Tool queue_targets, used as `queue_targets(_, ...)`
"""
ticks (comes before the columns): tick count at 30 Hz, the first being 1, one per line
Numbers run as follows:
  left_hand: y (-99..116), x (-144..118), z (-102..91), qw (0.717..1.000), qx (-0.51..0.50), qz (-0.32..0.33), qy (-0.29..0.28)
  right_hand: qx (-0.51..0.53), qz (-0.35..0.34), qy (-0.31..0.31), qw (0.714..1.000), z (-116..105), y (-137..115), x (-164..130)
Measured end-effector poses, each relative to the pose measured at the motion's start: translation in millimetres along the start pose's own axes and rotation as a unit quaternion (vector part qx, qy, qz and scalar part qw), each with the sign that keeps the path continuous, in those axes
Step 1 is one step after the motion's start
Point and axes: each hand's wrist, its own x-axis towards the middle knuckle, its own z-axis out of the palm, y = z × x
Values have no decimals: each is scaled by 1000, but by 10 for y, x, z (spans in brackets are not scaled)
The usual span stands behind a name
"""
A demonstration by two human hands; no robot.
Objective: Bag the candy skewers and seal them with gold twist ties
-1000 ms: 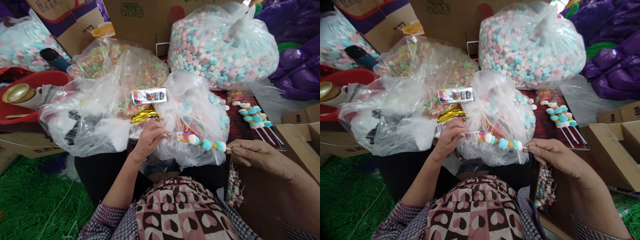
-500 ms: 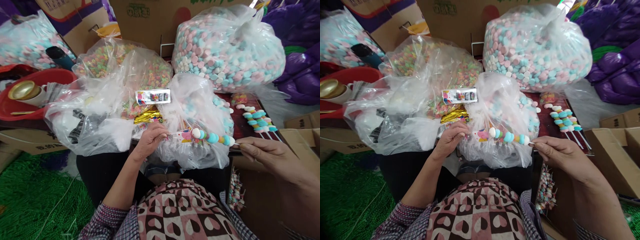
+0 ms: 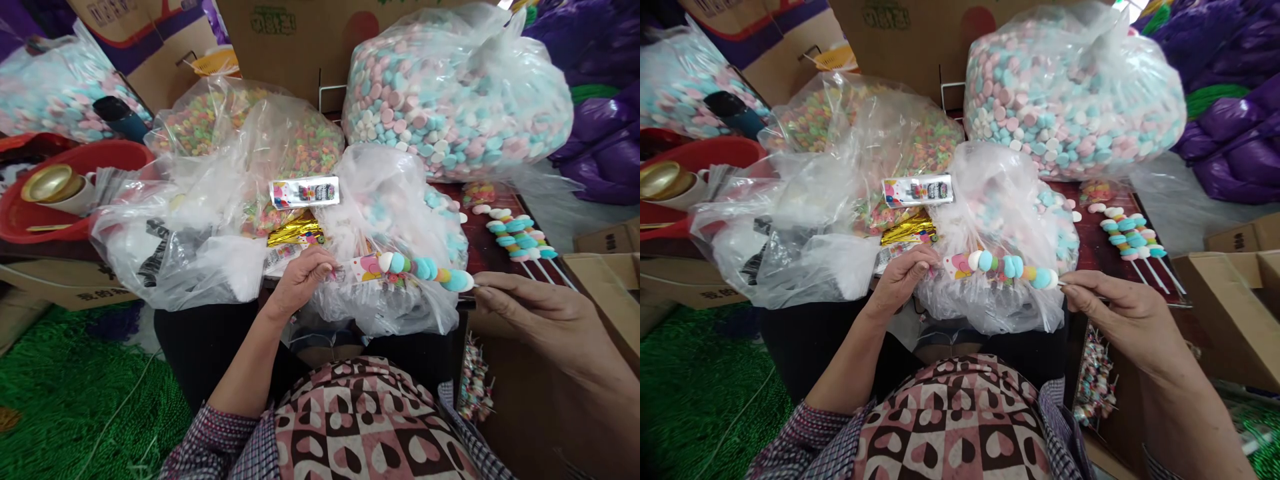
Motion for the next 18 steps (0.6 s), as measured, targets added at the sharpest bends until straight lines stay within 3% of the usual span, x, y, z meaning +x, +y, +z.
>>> queue_targets(12, -7, -23, 16, 998, -19, -55, 5, -9, 16, 39, 999, 96, -40, -10)
queue_targets(18, 6, -15, 8, 999, -8, -52, -11, -13, -3, 36, 999, 101, -18, -8)
